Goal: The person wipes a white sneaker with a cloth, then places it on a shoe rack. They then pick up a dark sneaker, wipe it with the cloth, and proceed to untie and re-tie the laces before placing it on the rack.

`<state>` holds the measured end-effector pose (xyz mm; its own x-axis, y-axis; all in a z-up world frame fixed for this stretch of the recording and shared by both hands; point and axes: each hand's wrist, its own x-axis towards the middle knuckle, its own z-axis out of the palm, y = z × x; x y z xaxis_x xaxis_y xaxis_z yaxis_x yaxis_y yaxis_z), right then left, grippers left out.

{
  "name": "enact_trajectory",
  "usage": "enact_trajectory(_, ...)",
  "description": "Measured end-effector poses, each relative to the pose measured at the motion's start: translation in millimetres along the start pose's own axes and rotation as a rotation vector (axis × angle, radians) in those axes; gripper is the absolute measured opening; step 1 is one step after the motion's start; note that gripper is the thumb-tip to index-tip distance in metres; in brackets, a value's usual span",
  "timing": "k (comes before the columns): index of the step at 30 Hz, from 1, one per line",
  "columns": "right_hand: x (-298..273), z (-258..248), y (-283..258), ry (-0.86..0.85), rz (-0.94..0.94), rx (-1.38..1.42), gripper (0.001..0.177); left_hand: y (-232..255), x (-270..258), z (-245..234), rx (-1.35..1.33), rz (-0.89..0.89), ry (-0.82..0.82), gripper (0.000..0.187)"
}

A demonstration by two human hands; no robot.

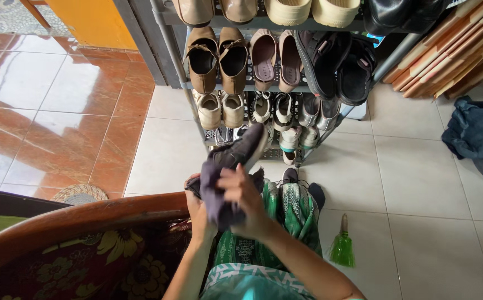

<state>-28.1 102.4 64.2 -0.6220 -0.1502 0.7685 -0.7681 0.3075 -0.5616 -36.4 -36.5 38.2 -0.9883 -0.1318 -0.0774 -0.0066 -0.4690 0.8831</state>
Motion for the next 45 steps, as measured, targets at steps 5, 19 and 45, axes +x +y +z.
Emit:
enact_trajectory(5,-14,-7,13,0.086,0.06,-0.039,0.032,3,2,0,-0.026,-0.057,-0.015,0.043)
enact_trajectory(19,13,-31,-3,-0.112,-0.004,0.008,0.04,7,1,-2,0.013,-0.105,-0.025,0.048)
enact_trajectory(45,20,-37,-14,-0.202,-0.088,-0.035,0.032,-6,3,-17,-0.173,-0.352,0.034,0.04)
